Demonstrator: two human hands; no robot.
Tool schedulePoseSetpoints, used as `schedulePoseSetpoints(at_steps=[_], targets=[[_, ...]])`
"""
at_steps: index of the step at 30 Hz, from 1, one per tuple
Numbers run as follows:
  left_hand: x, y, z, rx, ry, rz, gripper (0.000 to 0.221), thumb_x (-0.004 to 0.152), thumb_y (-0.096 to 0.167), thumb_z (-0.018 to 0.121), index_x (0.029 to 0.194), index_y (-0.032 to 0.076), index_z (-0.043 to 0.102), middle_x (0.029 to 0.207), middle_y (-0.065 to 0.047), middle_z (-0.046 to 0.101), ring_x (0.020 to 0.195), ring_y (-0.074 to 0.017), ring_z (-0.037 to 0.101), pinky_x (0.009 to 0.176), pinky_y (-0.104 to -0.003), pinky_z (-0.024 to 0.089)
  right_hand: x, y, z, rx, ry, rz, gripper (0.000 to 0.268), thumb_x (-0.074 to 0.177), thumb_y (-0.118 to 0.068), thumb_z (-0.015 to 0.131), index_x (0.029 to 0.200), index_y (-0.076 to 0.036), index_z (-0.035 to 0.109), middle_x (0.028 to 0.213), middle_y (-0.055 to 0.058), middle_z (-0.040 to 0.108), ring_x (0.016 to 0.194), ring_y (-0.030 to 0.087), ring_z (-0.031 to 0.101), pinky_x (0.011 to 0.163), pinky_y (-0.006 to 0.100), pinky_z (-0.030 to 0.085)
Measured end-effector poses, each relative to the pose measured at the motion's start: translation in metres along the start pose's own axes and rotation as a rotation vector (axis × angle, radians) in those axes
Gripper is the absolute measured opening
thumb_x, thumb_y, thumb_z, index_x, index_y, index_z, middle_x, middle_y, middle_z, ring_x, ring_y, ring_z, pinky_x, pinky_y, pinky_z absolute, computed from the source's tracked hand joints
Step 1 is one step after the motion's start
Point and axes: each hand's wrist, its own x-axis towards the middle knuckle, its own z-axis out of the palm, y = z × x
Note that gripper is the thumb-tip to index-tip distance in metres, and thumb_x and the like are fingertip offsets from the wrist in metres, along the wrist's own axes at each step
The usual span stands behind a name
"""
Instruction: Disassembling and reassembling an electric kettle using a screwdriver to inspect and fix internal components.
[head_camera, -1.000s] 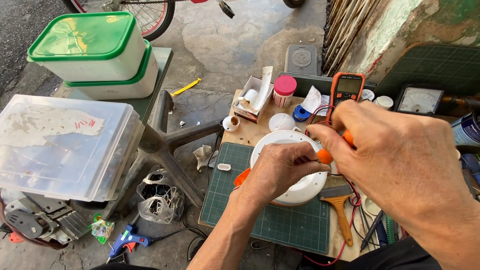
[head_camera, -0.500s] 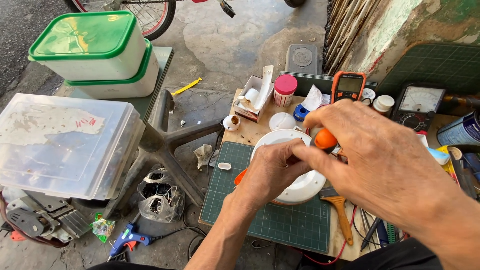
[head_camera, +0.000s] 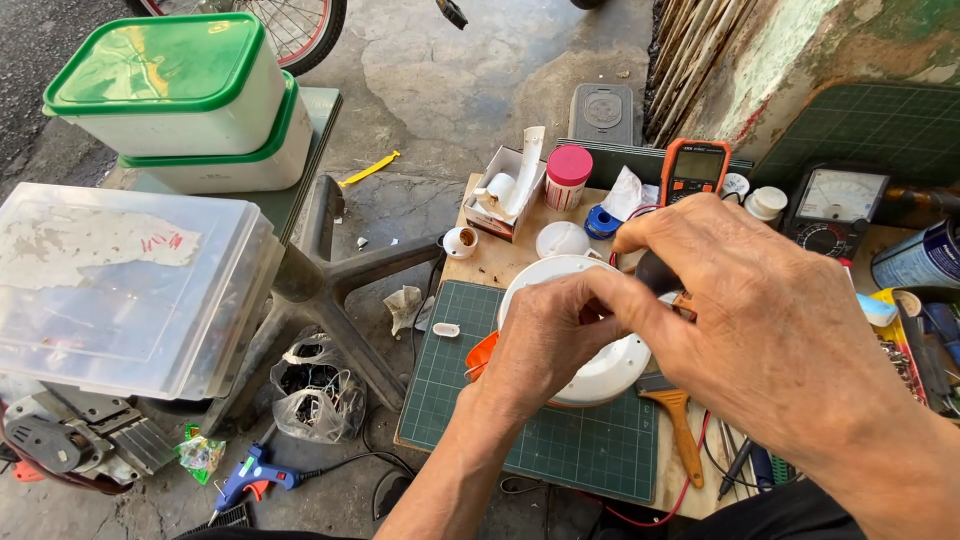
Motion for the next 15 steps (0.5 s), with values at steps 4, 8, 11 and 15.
schedulePoseSetpoints(at_steps=[4, 8, 11, 15], targets=[[0.003, 0.009, -0.006, 0.148, -0.146, -0.147, 0.027, 0.096, 0.042, 0.08, 0.114, 0.024, 0.07, 0.076, -0.002, 0.071, 0.071, -0.0223, 0.067, 0.074, -0.04, 0.051, 0.0, 0.009, 0.004, 0.019, -0.006, 0.062, 0.01, 0.111, -0.03, 0.069, 0.104, -0.024, 0.073, 0.106, -0.009, 0.076, 0.085, 0.02, 0.073, 0.067, 0.045, 0.056], [-0.004, 0.003, -0.004, 0.186, -0.191, 0.022, 0.026, 0.112, 0.029, 0.064, 0.092, 0.013, 0.063, 0.068, -0.007, 0.053, 0.065, -0.0306, 0.039, 0.062, -0.043, 0.04, 0.002, 0.006, -0.003, 0.093, -0.015, 0.0, 0.019, 0.103, -0.015, 0.064, 0.119, -0.021, 0.073, 0.117, -0.006, 0.077, 0.093, 0.018, 0.076, 0.075, 0.043, 0.056], [0.0, -0.006, 0.004, 0.11, -0.001, 0.052, 0.029, 0.098, 0.03, 0.085, 0.085, 0.017, 0.062, 0.069, 0.004, 0.058, 0.066, -0.0152, 0.042, 0.06, -0.034, 0.038, 0.004, 0.001, -0.008, 0.073, -0.183, 0.206, 0.041, 0.088, -0.023, 0.066, 0.128, -0.032, 0.069, 0.134, -0.014, 0.07, 0.108, 0.015, 0.073, 0.076, 0.055, 0.06], [0.007, 0.009, -0.006, 0.259, -0.109, -0.104, 0.025, 0.098, 0.043, 0.077, 0.102, 0.022, 0.064, 0.078, -0.002, 0.072, 0.073, -0.0262, 0.064, 0.066, -0.044, 0.045, 0.003, 0.005, 0.003, 0.021, -0.01, 0.148, 0.023, 0.102, -0.042, 0.076, 0.111, -0.021, 0.071, 0.104, -0.004, 0.074, 0.089, 0.024, 0.074, 0.068, 0.049, 0.057]])
